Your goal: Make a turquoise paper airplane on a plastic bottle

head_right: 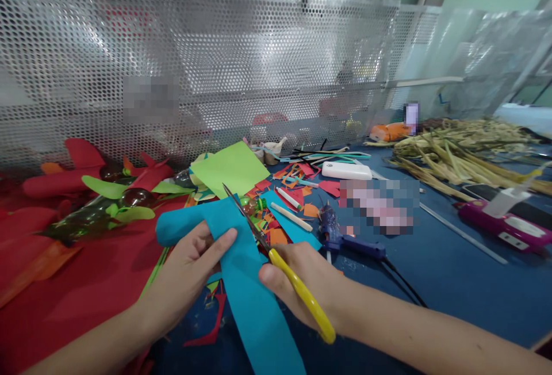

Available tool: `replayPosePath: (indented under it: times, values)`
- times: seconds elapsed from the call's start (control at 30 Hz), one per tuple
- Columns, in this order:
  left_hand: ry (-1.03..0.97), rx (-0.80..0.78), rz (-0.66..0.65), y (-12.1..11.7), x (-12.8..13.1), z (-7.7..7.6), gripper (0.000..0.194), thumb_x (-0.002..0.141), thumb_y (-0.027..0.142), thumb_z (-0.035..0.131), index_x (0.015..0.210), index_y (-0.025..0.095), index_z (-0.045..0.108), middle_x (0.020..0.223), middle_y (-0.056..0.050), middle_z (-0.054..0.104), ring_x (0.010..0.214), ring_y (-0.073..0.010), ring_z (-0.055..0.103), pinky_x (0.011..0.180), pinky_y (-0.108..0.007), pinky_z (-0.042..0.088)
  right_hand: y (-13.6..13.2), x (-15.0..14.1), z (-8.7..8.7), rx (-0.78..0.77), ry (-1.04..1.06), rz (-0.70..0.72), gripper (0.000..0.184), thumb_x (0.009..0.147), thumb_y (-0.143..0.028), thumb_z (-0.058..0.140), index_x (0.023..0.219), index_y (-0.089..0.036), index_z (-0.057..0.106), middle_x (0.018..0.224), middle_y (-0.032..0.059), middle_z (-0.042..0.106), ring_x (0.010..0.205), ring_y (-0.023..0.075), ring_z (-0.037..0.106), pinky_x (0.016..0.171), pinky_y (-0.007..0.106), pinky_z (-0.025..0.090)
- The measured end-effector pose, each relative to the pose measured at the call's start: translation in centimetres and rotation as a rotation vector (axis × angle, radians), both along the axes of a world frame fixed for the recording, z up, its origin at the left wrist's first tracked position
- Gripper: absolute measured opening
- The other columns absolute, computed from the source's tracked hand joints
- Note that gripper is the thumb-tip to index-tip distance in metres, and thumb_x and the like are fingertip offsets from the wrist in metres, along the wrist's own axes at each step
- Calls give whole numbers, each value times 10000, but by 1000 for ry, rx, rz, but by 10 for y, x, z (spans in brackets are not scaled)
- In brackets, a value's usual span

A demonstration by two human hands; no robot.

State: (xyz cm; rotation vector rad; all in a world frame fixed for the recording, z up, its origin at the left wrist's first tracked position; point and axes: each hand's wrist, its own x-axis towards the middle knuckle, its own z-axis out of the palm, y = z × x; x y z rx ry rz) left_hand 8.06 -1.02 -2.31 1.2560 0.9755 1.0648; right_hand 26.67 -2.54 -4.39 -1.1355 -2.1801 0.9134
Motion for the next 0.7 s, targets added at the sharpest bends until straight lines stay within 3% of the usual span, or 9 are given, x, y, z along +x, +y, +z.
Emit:
replayPosePath:
  times: [0.17,0.33,0.5,0.7]
  values:
    - [23,31,122,5,-4,2,313,737,442,704,627,191,552,512,60,555,440,-89,475,428,-188,416,1,4,5,-18,67,-6,668,755,-851,128,631,-224,323,531,-51,287,463,87,221,403,258,150]
    - [4,-40,90,11,-9,4,297,748,470,688,748,185,603,583,28,643,517,-129,574,497,-225,486,1,4,3,-15,97,3,675,741,-862,162,647,-220,350,523,-51,321,431,78,242,376,242,157]
    - [111,-1,116,15,-13,11,307,743,477,688,672,191,602,446,43,596,427,-117,552,452,-200,459,3,6,-1,39,107,13,653,766,-838,189,648,-217,352,536,-48,337,426,73,255,384,242,173]
    - [110,-58,46,22,-17,12,294,693,471,733,777,191,698,641,5,714,597,-170,671,576,-253,547,4,7,2,92,49,52,642,790,-818,164,682,-215,357,567,-44,362,460,87,287,421,254,229]
